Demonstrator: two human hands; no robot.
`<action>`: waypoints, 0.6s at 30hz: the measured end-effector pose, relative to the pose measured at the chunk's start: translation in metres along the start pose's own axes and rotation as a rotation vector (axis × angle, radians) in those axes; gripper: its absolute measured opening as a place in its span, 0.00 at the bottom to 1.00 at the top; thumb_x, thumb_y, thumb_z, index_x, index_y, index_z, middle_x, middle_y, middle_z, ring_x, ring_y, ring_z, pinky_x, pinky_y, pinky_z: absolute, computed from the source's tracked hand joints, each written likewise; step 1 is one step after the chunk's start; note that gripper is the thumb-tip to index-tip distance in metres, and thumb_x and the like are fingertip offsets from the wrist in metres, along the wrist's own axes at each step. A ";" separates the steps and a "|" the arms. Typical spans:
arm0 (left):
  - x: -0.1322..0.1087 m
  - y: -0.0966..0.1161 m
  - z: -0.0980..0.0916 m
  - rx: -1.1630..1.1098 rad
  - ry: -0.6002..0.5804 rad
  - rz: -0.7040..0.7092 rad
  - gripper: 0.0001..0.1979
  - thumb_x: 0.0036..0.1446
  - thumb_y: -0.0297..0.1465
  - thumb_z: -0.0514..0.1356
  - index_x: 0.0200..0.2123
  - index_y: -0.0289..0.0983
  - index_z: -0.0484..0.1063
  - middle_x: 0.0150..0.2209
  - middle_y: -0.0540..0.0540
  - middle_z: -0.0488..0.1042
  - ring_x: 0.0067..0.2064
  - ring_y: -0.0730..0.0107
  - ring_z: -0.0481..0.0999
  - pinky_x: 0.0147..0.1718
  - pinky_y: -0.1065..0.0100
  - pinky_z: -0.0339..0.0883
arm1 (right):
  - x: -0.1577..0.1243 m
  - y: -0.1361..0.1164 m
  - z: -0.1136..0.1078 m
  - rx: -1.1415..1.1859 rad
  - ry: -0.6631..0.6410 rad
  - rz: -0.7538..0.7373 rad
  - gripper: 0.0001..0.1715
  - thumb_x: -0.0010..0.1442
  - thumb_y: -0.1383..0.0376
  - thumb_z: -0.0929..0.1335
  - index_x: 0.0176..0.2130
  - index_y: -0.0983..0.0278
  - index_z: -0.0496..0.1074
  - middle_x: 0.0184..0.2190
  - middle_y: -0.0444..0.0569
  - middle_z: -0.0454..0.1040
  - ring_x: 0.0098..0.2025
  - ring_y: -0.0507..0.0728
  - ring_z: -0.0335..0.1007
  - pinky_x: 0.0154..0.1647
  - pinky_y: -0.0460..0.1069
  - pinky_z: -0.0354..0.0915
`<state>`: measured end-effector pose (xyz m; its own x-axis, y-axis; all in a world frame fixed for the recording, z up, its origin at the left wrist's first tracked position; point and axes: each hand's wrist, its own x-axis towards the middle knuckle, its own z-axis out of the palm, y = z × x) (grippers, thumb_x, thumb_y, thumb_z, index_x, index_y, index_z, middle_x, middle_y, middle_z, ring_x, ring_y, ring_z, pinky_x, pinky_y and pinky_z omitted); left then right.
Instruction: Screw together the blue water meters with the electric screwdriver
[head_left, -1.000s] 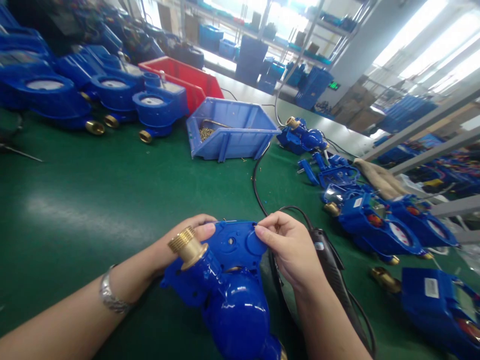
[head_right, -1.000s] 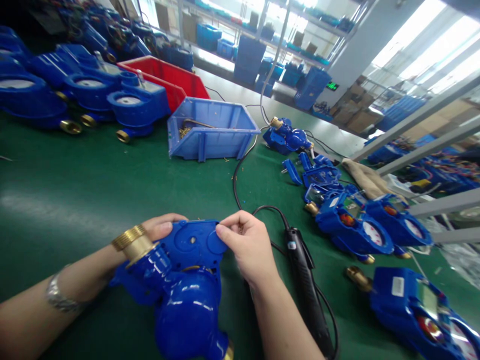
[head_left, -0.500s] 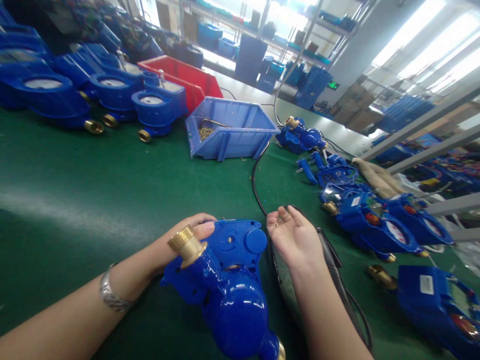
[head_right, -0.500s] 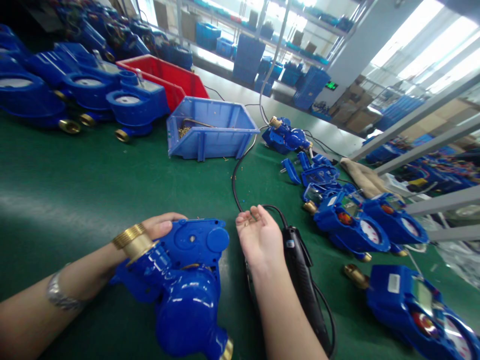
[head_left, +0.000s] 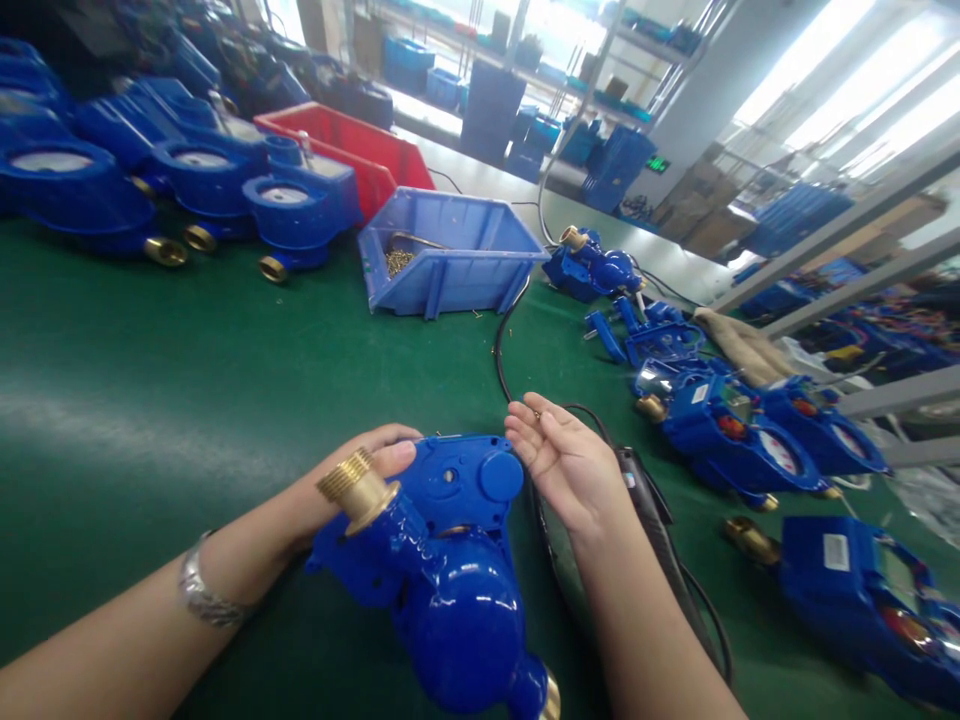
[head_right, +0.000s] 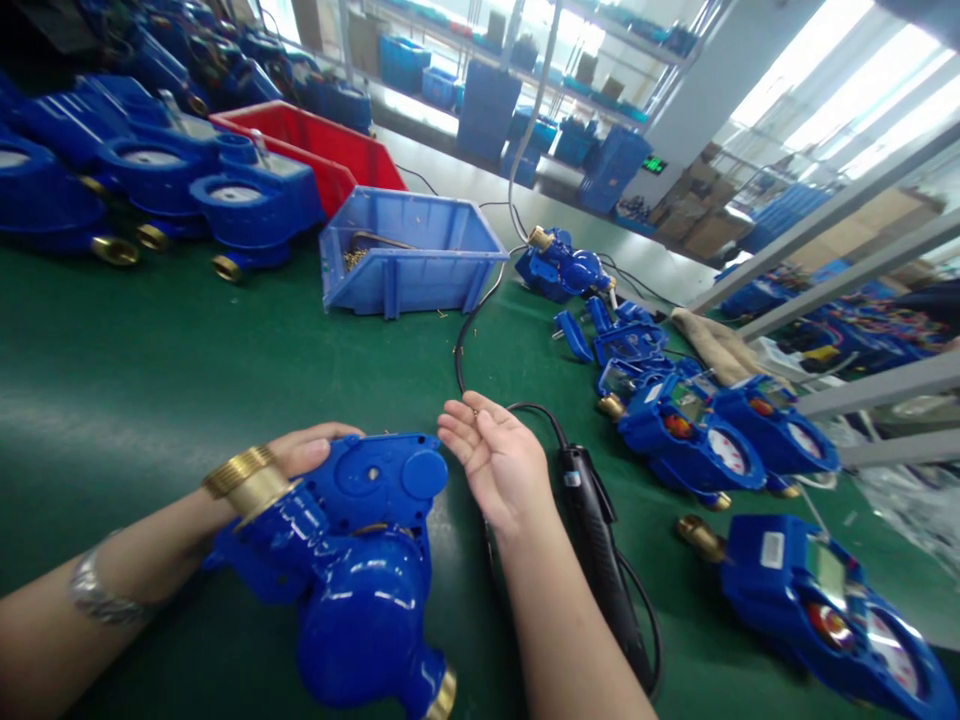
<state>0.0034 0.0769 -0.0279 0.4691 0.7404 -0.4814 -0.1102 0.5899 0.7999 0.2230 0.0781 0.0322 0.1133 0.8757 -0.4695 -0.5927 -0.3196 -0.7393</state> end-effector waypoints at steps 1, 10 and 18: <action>0.000 0.000 0.000 0.003 -0.002 0.002 0.24 0.38 0.48 0.65 0.37 0.40 0.72 0.32 0.47 0.76 0.35 0.62 0.74 0.34 0.64 0.67 | -0.001 -0.002 0.000 -0.011 -0.014 -0.014 0.09 0.57 0.77 0.62 0.34 0.71 0.70 0.27 0.55 0.77 0.27 0.54 0.76 0.28 0.45 0.74; -0.007 0.006 0.008 -0.004 0.014 0.023 0.24 0.39 0.48 0.65 0.36 0.39 0.72 0.33 0.46 0.77 0.33 0.62 0.74 0.33 0.64 0.67 | -0.031 -0.025 -0.007 -0.040 -0.147 -0.150 0.17 0.38 0.67 0.78 0.25 0.66 0.69 0.25 0.45 0.77 0.25 0.50 0.74 0.23 0.39 0.70; -0.010 0.006 0.012 -0.019 0.000 0.044 0.22 0.45 0.47 0.63 0.37 0.37 0.70 0.27 0.51 0.76 0.28 0.70 0.72 0.29 0.70 0.64 | -0.051 0.006 -0.022 -0.171 -0.108 -0.003 0.18 0.38 0.63 0.78 0.26 0.68 0.71 0.14 0.42 0.70 0.11 0.45 0.58 0.10 0.38 0.55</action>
<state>0.0086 0.0693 -0.0142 0.4638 0.7658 -0.4454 -0.1476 0.5625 0.8135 0.2313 0.0242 0.0414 0.0228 0.9074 -0.4195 -0.4473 -0.3661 -0.8161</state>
